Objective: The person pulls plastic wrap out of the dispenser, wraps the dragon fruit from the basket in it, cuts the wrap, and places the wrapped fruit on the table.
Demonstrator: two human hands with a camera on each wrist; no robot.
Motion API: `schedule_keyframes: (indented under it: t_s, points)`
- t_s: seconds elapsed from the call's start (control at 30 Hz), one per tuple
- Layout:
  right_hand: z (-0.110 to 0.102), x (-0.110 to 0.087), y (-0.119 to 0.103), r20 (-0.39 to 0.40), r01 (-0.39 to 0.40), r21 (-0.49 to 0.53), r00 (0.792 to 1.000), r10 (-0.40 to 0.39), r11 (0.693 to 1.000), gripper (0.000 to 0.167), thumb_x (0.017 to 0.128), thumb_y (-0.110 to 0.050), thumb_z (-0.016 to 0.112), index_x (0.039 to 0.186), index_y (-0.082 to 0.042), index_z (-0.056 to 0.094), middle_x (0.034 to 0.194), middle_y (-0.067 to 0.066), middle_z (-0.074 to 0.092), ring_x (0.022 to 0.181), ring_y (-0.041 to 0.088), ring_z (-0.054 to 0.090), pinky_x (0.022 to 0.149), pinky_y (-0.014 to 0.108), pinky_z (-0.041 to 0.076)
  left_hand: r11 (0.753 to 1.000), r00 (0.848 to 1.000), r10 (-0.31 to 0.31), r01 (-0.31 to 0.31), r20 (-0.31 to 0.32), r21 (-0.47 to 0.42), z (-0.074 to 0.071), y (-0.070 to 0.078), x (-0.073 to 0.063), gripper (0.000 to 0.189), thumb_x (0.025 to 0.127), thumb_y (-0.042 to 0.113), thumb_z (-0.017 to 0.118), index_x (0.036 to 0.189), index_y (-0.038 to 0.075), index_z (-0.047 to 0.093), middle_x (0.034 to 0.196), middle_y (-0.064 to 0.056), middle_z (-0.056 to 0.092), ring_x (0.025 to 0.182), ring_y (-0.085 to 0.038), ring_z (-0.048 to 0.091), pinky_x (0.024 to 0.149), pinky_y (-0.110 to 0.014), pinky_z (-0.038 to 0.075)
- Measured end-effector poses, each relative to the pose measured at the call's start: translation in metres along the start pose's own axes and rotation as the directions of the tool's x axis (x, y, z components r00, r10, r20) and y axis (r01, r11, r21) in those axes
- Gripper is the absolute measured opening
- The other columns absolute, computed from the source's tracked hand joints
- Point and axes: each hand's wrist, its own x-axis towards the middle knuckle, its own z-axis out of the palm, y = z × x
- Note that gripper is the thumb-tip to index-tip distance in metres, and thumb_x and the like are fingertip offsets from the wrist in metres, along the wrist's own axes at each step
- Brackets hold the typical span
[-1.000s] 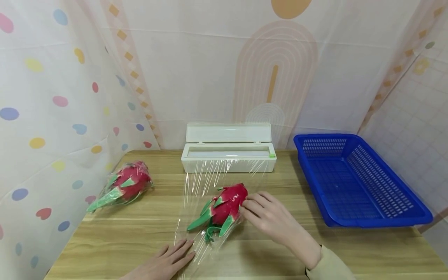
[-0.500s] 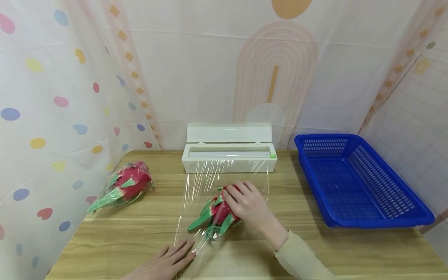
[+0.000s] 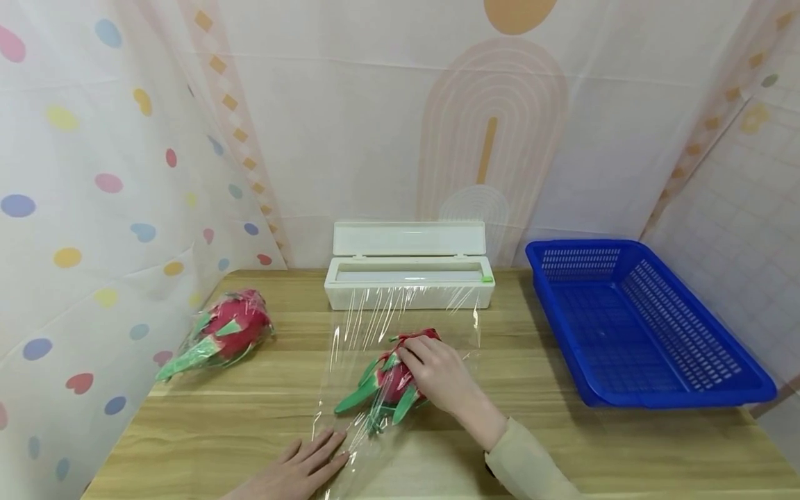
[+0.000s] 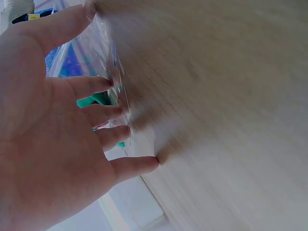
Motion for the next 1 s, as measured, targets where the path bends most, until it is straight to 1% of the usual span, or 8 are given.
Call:
schedule_keyframes:
  t_s: [0.1,0.3,0.4,0.53,0.63,0.77,0.9,1.0]
  points:
    - [-0.001,-0.004,0.002,0.075,-0.015,0.035,0.997,0.012,0.999,0.024,0.089,-0.019,0.059,0.106,-0.007,0.071,0.104,0.005,0.071,0.100,0.023,0.066,0.091,0.040,0.052,0.999,1.000,-0.005,0.005,0.005,-0.038,-0.003,0.001,-0.002,0.077,0.088,0.073,0.031,0.147,0.024,0.036,0.158,-0.004,0.028,0.145,-0.030,0.026,0.099,-0.066,0.037]
    - [-0.002,-0.015,0.004,0.155,-0.030,0.094,0.988,0.015,0.995,0.054,0.102,-0.044,0.031,0.125,-0.007,0.062,0.124,0.008,0.065,0.116,0.027,0.060,0.100,0.050,0.045,0.998,0.999,0.024,-0.026,-0.034,-0.054,-0.016,0.001,-0.007,0.077,0.088,0.071,0.035,0.145,0.020,0.040,0.156,-0.007,0.031,0.143,-0.035,0.030,0.099,-0.067,0.037]
    - [-0.002,-0.017,0.004,0.150,-0.025,0.118,0.989,0.008,0.993,0.051,0.101,-0.043,0.035,0.125,-0.006,0.061,0.124,0.010,0.064,0.117,0.028,0.059,0.098,0.048,0.048,0.998,0.998,0.049,-0.051,-0.036,-0.037,-0.022,0.001,-0.007,0.064,0.089,0.065,0.044,0.130,0.018,0.057,0.146,-0.004,0.047,0.135,-0.029,0.043,0.099,-0.057,0.043]
    - [-0.002,-0.017,0.004,0.153,-0.038,0.137,0.988,0.017,0.990,0.050,0.100,-0.042,0.039,0.125,-0.005,0.061,0.124,0.011,0.064,0.117,0.029,0.059,0.097,0.046,0.049,0.994,0.994,0.104,-0.104,-0.033,-0.016,-0.026,0.002,-0.004,0.031,0.089,0.046,0.060,0.101,0.019,0.069,0.117,0.002,0.066,0.107,-0.012,0.062,0.089,-0.034,0.053]
    - [-0.004,-0.016,0.003,0.176,-0.057,0.146,0.984,0.031,0.988,0.053,0.101,-0.044,0.033,0.127,-0.006,0.060,0.126,0.010,0.063,0.119,0.028,0.058,0.098,0.045,0.049,0.991,0.991,0.131,-0.132,-0.031,-0.017,-0.027,0.002,-0.001,0.018,0.089,0.032,0.063,0.094,0.016,0.069,0.101,0.005,0.069,0.086,-0.002,0.062,0.076,-0.024,0.053]
    - [-0.005,-0.016,0.003,0.185,-0.061,0.149,0.982,0.033,0.987,0.054,0.101,-0.044,0.032,0.127,-0.007,0.060,0.126,0.010,0.063,0.119,0.028,0.057,0.098,0.044,0.049,0.988,0.987,0.152,-0.153,-0.047,-0.013,-0.027,0.002,-0.001,0.019,0.090,0.032,0.061,0.094,0.015,0.069,0.100,0.005,0.070,0.082,0.000,0.061,0.071,-0.021,0.053]
    - [-0.004,-0.018,0.003,0.168,-0.048,0.145,0.985,0.023,0.988,0.050,0.099,-0.043,0.039,0.126,-0.006,0.060,0.125,0.010,0.063,0.119,0.029,0.057,0.097,0.043,0.050,0.960,0.962,0.255,-0.239,-0.099,0.145,-0.024,0.003,-0.002,0.028,0.090,0.041,0.058,0.090,0.015,0.069,0.102,0.004,0.070,0.085,-0.002,0.064,0.068,-0.018,0.051]
    - [-0.005,-0.018,0.003,0.169,-0.049,0.145,0.985,0.024,0.988,0.049,0.099,-0.043,0.041,0.126,-0.007,0.060,0.125,0.010,0.063,0.119,0.028,0.057,0.097,0.043,0.050,0.917,0.928,0.345,-0.301,-0.139,0.263,-0.025,0.002,-0.001,0.029,0.090,0.042,0.057,0.083,0.015,0.066,0.089,0.008,0.067,0.072,0.002,0.056,0.061,-0.014,0.044]
